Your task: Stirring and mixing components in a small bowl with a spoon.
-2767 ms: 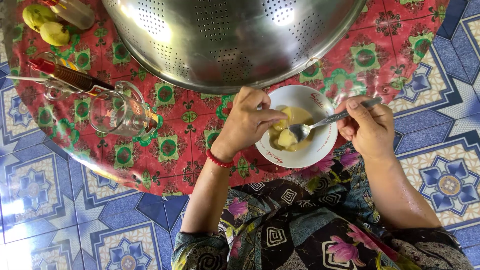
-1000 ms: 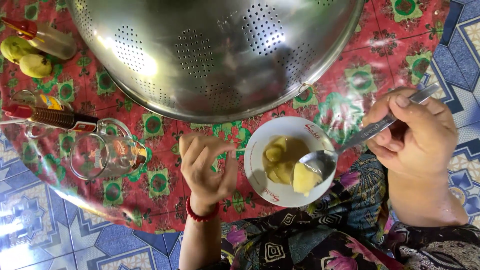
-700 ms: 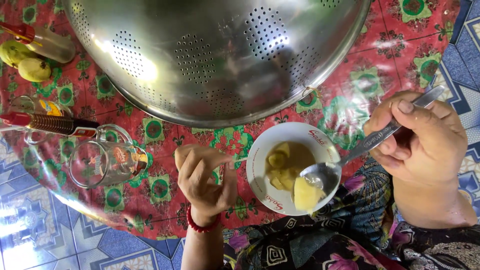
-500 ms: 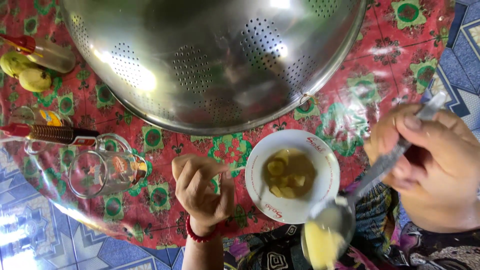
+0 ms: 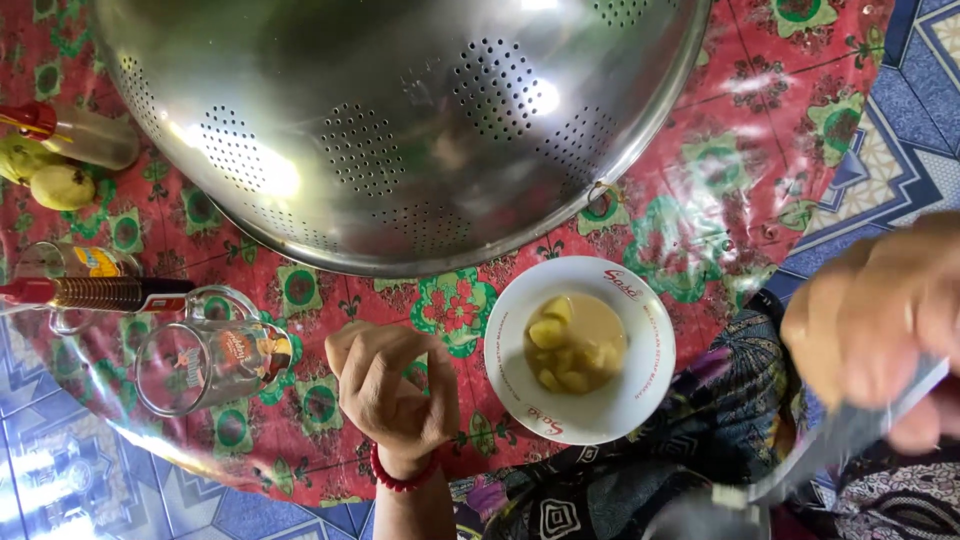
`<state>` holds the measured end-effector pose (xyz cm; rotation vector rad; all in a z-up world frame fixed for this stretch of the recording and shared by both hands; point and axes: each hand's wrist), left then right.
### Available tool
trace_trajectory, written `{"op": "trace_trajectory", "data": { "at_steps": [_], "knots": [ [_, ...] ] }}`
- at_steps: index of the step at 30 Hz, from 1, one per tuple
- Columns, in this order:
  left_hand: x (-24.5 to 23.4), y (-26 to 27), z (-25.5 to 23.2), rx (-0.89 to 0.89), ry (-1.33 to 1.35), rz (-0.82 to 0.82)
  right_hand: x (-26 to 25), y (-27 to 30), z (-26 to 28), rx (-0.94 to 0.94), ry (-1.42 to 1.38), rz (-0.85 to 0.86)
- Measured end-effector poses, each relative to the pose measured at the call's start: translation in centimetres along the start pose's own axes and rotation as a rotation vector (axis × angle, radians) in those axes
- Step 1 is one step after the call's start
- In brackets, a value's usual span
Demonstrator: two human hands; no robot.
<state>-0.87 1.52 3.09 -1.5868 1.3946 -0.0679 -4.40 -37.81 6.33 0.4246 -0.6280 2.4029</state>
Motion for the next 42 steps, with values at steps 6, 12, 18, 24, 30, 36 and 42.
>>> {"op": "trace_trajectory", "data": {
  "at_steps": [6,12,18,24,30,36,42],
  "knots": [
    [-0.4,-0.3,0.1,0.007,-0.001,-0.027,-0.2,1.0,-2.5,-0.158,-0.31,-0.093],
    [-0.6,-0.3,0.6,0.071,-0.025,-0.052,5.3,0.6,-7.1,-0.365,-0.095,-1.104],
    [-1.2,0.1,1.2,0.08,-0.112,-0.031,6.5,2.7,-11.8,-0.306,0.157,-1.243],
    [-3.2,2.7,0.6,0.067,-0.201,0.039,7.7,4.4,-12.9,-0.327,0.207,-1.189],
    [-2.8,8.2,2.0,-0.012,-0.321,0.09,8.7,5.0,-13.6,-0.333,0.246,-1.229],
    [-4.4,10.1,2.3,-0.078,-0.319,0.194,9.6,5.0,-13.9,-0.355,0.273,-1.179],
    [-6.4,9.1,2.0,-0.154,-0.372,0.331,8.6,7.1,-14.5,-0.417,0.312,-1.159]
  ]
}}
Point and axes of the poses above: each hand's wrist, its own y-axis away from the middle knuckle, its own x-axis out of the palm, z = x × y, and after that the axes turned 4 degrees about -y, right-handed
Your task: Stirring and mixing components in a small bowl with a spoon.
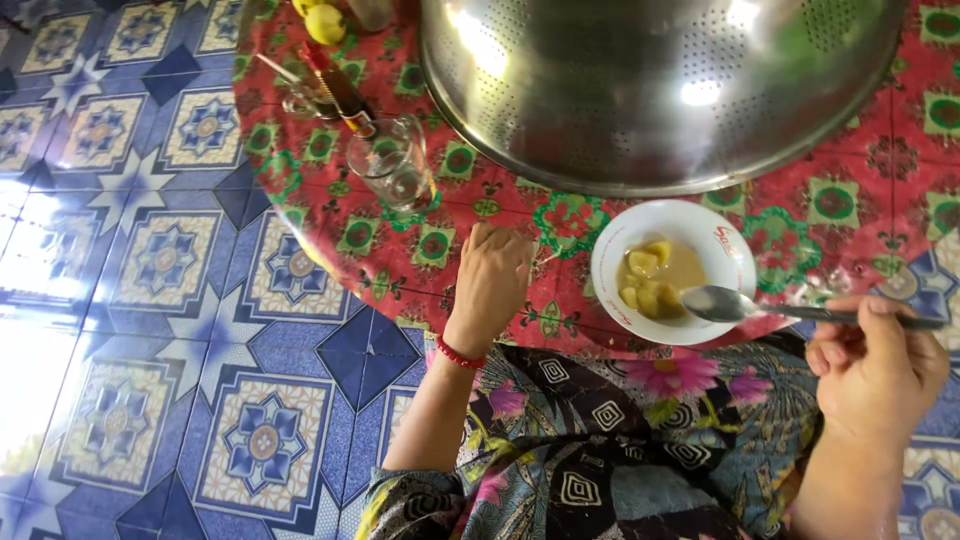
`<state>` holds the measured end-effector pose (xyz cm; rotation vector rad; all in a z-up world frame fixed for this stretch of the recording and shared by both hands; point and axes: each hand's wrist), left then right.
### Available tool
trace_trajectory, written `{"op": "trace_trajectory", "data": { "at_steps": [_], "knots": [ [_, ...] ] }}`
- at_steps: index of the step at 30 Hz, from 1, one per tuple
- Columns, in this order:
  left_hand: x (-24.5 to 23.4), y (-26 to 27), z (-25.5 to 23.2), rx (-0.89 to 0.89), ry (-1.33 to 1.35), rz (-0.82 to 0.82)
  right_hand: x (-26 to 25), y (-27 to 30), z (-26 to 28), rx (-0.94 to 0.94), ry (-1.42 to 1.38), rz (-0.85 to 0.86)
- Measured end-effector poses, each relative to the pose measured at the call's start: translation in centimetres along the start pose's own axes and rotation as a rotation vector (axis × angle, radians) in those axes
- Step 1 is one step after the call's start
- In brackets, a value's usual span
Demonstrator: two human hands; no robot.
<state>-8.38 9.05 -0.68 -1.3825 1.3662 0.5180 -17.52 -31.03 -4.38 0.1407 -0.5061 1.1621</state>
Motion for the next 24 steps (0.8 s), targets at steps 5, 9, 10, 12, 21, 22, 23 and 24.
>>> {"op": "trace_trajectory", "data": {
  "at_steps": [5,9,10,12,21,22,23,24],
  "knots": [
    [-0.9,-2.6,-0.4,0.157,0.21,-0.204,-1.4,0.0,-0.3,-0.005,0.001,-0.042],
    [-0.4,-6.5,-0.5,0.197,0.243,-0.138,0.1,0.4,0.3,-0.062,0.039,-0.021],
    [-0.1,-7.5,-0.6,0.259,0.325,-0.146,0.3,0.5,0.3,-0.048,0.025,-0.028],
    [0.3,-9.9,-1.0,0.341,0.411,-0.153,0.9,0.4,0.2,-0.049,0.009,-0.046],
    [6.4,-12.4,-1.2,0.277,0.546,-0.009,3.2,0.8,1.3,-0.121,0.208,-0.068],
    [6.6,-12.1,-1.2,0.338,0.485,-0.042,3.5,1.0,1.5,-0.172,0.295,-0.04],
    [6.7,-11.9,-1.1,0.395,0.423,-0.082,4.0,0.8,1.7,-0.221,0.382,-0.002],
    [6.9,-11.9,-1.4,0.4,0.434,-0.068,3.8,0.9,1.6,-0.215,0.39,-0.018]
  ]
}}
Point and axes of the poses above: each hand's wrist, its own y-axis away from the middle knuckle, its own x-axis out of the palm, z = x × y, and after that the axes turned 4 degrees about -y, right-handed
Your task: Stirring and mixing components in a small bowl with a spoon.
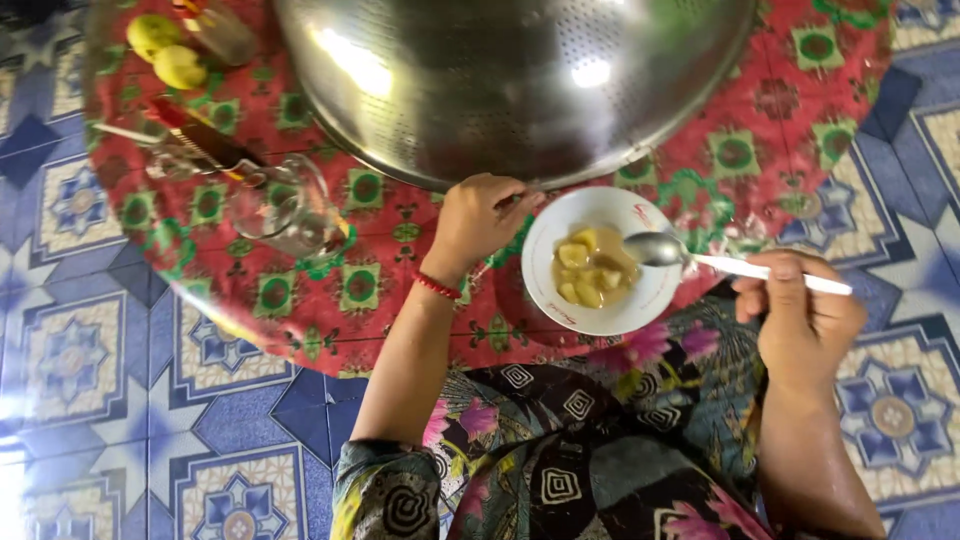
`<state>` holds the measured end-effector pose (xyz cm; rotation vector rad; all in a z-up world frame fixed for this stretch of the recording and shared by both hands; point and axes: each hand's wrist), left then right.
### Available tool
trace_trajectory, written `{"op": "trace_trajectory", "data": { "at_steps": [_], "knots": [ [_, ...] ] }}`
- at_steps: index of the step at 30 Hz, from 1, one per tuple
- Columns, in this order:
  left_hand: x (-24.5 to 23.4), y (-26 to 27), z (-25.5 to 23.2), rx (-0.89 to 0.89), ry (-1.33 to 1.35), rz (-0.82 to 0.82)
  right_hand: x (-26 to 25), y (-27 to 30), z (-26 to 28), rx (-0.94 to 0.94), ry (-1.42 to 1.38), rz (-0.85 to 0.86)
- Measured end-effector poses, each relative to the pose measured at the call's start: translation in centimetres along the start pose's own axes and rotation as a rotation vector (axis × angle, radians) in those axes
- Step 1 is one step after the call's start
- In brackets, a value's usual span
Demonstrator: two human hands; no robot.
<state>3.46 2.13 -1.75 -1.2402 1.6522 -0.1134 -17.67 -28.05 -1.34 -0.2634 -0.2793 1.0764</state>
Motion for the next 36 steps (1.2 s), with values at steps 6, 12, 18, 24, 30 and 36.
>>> {"op": "trace_trajectory", "data": {
  "at_steps": [6,12,18,24,30,36],
  "knots": [
    [0.5,0.1,-0.3,0.017,-0.098,0.039,0.1,-0.2,0.0,-0.05,0.15,0.138],
    [0.3,0.1,-0.8,0.025,-0.091,0.026,0.7,-0.3,0.7,-0.098,0.256,0.311],
    [0.0,-0.1,-1.1,0.022,-0.123,0.005,1.5,-0.7,1.4,-0.251,0.384,0.232],
    [0.0,0.1,-1.2,0.012,-0.137,0.003,1.4,-0.4,2.3,-0.286,0.444,0.209],
    [0.0,0.1,-1.4,0.024,-0.147,-0.013,1.8,-0.6,2.1,-0.282,0.512,0.223],
    [-0.2,0.0,-1.4,0.041,-0.145,-0.015,1.5,-0.5,1.5,-0.223,0.439,0.281]
  ]
}}
Point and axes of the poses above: each hand's wrist, its own y-axis away from the middle knuckle, its own x-axis out of the palm, z = x × y, and after that the axes turned 4 degrees about -y, right-handed
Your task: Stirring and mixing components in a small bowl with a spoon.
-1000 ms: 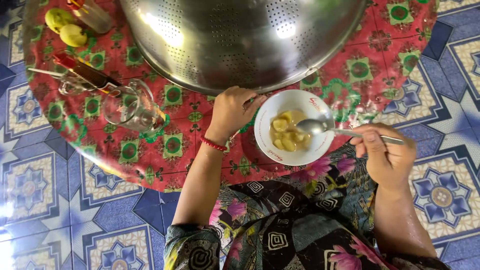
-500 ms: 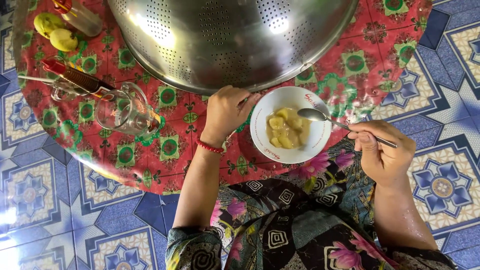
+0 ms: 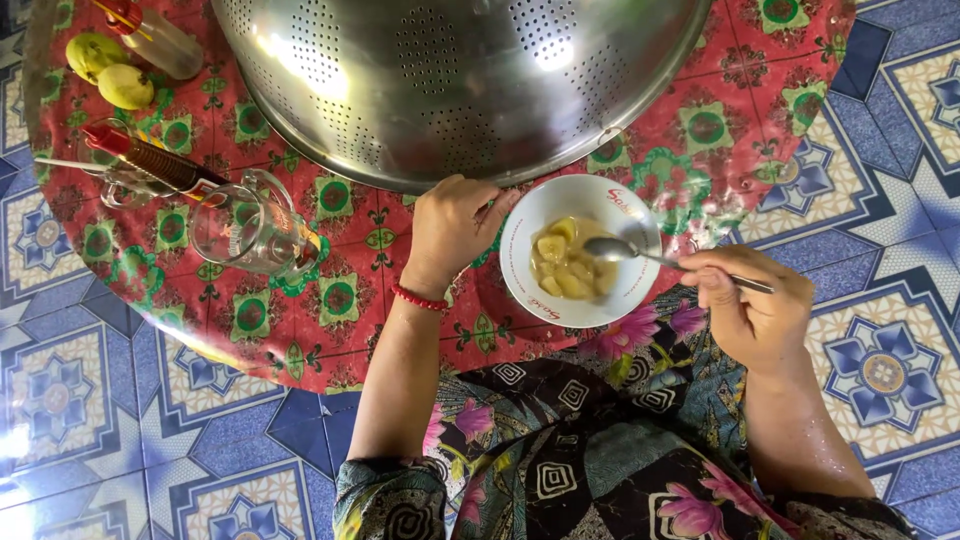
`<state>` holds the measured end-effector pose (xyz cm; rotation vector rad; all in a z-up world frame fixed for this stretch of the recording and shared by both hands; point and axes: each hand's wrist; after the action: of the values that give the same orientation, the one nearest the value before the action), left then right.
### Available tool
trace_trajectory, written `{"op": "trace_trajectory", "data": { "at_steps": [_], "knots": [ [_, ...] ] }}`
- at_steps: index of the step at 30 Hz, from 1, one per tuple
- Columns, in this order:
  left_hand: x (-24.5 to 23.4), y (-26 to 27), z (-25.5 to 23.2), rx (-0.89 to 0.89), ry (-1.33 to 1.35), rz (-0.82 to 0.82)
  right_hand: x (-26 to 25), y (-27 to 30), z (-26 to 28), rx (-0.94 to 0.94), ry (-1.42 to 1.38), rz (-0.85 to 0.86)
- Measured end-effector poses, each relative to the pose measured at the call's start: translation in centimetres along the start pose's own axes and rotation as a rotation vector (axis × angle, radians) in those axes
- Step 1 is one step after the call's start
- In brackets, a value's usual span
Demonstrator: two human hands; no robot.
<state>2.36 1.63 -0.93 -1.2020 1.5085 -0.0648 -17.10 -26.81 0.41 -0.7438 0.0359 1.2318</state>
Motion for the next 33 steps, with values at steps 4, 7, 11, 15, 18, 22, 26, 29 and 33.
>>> {"op": "trace_trajectory", "data": {
  "at_steps": [4,7,11,15,18,22,26,29,33],
  "knots": [
    [-0.1,0.1,0.0,-0.004,-0.001,0.008,0.0,-0.3,0.3,-0.05,0.025,-0.076],
    [-0.1,0.0,-0.1,-0.012,0.004,0.019,0.2,-0.8,0.7,-0.08,0.074,-0.093],
    [-0.2,-0.1,-0.2,-0.024,0.008,0.024,0.5,-1.2,0.6,-0.163,0.169,-0.062],
    [-0.5,-0.1,-0.4,-0.03,0.033,0.012,1.0,-1.6,0.8,-0.209,0.212,-0.041],
    [-0.6,-0.2,-0.2,-0.03,0.026,0.016,1.2,-1.9,1.0,-0.204,0.293,-0.027],
    [-0.6,-0.1,-0.4,-0.031,0.054,0.006,1.2,-1.6,0.7,-0.2,0.31,0.006],
    [-0.8,0.1,-0.2,-0.082,0.192,0.083,1.1,-1.1,0.4,-0.102,0.154,0.021],
    [-0.1,0.5,0.5,-0.13,0.341,0.192,0.8,-1.0,1.1,-0.021,0.153,-0.022],
    [0.5,1.1,0.8,-0.157,0.334,0.242,0.9,-0.7,0.9,-0.04,0.134,-0.083]
  ]
}}
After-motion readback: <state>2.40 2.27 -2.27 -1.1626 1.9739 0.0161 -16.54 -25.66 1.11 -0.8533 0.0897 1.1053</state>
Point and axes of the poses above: each hand's wrist, its own y-axis away from the middle knuckle, its own x-axis out of the palm, z = x × y, and after that the axes turned 4 degrees about -y, right-handed
